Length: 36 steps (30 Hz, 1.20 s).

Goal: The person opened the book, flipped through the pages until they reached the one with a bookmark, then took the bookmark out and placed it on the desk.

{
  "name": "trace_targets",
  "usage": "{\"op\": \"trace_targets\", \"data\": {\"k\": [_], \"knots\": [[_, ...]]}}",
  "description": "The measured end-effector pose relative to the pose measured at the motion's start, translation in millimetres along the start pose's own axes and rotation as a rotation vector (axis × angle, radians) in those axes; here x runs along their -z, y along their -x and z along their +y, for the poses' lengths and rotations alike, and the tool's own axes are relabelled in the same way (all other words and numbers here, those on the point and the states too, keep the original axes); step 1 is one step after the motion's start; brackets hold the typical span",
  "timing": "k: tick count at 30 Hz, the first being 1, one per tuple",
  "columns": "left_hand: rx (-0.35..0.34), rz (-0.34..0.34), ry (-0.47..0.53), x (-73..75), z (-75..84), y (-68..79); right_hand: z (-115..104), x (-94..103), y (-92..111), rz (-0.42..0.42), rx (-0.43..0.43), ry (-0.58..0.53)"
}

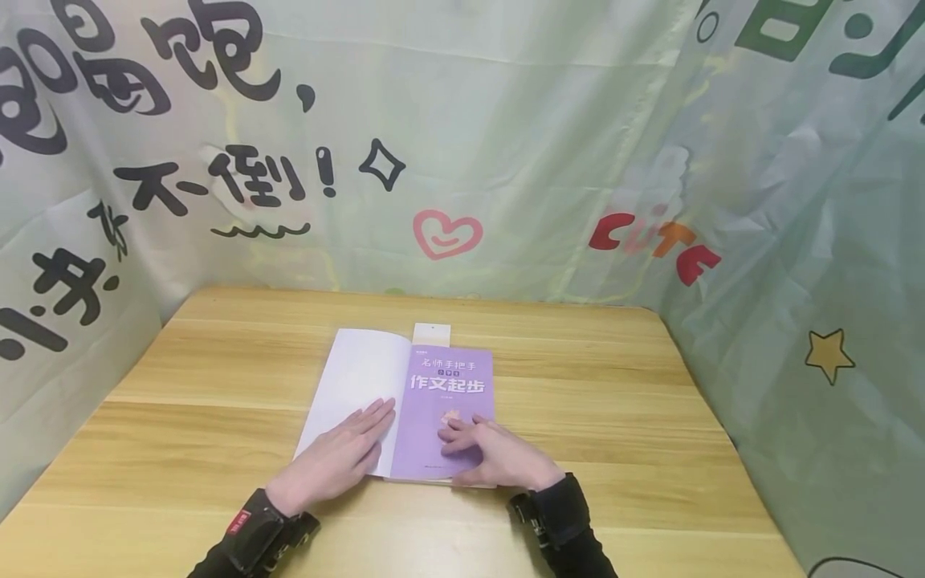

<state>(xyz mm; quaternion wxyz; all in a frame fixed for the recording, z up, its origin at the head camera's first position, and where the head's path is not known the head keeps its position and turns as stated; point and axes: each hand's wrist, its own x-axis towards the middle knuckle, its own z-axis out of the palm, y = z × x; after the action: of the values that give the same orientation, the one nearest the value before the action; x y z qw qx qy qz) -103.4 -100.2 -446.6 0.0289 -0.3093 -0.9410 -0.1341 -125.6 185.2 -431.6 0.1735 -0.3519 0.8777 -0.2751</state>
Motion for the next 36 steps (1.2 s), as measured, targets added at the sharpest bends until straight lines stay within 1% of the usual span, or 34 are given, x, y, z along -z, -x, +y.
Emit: {"op": "trace_targets", "data": {"k": [5, 8, 13, 17, 19, 30, 32, 36], "knots": [[0.002, -0.004, 0.009, -0.4, -0.4, -0.3, 0.7, 2.2, 2.5, -0.005, 0.055, 0.014], [0.008, -0.009, 0.013, -1.0, -1.2, -0.5, 1.3, 2.9, 3.1, -0.002, 0.061, -0.037], [0.007, -0.007, 0.019, -0.8, -1.2, -0.1, 2.2, 4.4, 3.9, 0.03, 0.054, -0.106], [-0.002, -0.005, 0.014, -0.1, -0.8, 0.4, 2.4, 5.3, 3.4, 0.061, 0.064, -0.107], [-0.003, -0.008, 0.012, 0.2, -0.6, 0.6, 2.4, 5.3, 2.2, 0.081, 0.08, -0.088], [-0.001, -0.017, 0.023, 1.2, -0.7, 0.3, 1.0, 4.4, 0.2, 0.26, 0.175, 0.065], [-0.002, -0.017, 0.023, 1.0, -0.7, 0.3, 1.0, 4.4, -0.7, 0.308, 0.209, 0.081], [-0.004, -0.015, 0.018, 0.3, -1.3, 0.2, 2.6, 3.4, -3.4, 0.437, 0.275, 0.106]]}}
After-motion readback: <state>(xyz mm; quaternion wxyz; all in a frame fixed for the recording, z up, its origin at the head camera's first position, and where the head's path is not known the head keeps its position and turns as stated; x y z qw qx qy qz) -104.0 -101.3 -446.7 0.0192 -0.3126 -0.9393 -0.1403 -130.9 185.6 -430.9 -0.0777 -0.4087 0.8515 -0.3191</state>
